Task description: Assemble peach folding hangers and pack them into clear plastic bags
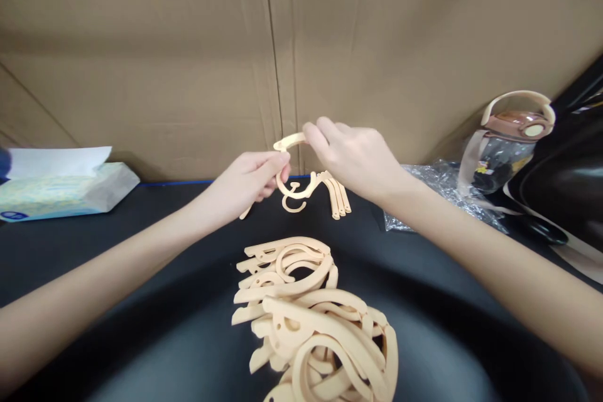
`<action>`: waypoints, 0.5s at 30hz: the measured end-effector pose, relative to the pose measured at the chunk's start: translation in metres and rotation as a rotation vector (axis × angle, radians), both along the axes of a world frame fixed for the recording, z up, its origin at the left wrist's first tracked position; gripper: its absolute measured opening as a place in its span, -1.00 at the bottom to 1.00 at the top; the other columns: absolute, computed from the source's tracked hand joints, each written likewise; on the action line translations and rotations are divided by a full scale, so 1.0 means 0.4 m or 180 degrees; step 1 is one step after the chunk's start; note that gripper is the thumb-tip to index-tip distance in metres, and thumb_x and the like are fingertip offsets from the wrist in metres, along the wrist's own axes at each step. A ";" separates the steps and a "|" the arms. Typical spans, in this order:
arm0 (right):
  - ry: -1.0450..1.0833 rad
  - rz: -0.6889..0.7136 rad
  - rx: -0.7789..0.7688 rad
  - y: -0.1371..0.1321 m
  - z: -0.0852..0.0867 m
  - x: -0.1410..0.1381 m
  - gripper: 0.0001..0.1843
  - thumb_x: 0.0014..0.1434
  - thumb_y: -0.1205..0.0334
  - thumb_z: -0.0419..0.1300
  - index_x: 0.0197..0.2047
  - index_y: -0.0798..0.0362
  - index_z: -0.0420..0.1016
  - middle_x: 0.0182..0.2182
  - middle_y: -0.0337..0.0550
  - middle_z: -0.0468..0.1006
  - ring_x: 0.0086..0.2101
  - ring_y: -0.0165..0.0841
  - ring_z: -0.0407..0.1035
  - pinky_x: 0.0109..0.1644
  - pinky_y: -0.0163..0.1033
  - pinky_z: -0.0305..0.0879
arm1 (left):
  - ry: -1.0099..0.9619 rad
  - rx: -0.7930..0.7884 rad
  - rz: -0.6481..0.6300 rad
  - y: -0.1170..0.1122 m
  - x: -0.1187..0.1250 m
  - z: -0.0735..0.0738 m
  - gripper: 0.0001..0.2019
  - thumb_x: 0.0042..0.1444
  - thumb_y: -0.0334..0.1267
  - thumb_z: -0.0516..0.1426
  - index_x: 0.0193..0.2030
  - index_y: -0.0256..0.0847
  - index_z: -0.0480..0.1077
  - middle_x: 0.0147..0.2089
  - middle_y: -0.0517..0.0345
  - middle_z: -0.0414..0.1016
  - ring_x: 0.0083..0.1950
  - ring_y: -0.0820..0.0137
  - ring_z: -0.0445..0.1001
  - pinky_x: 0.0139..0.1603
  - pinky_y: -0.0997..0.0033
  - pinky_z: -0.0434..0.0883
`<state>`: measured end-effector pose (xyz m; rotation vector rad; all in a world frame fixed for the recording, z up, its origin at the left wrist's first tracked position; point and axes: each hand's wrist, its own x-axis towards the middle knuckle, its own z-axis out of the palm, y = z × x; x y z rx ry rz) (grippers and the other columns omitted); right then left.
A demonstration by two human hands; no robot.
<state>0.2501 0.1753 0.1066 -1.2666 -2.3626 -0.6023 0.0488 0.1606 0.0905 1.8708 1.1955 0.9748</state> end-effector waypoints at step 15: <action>-0.0955 0.0188 -0.0991 0.048 -0.075 0.032 -0.75 0.49 0.28 -0.02 -0.20 0.09 0.41 -0.50 -0.09 0.56 -0.59 -0.34 0.29 -0.49 -0.22 -0.11 | 0.0982 -0.0142 -0.0009 0.026 0.009 -0.113 -0.67 0.40 -0.10 0.21 0.18 -0.22 0.45 0.17 -0.03 0.52 0.07 0.18 0.57 0.07 0.03 0.57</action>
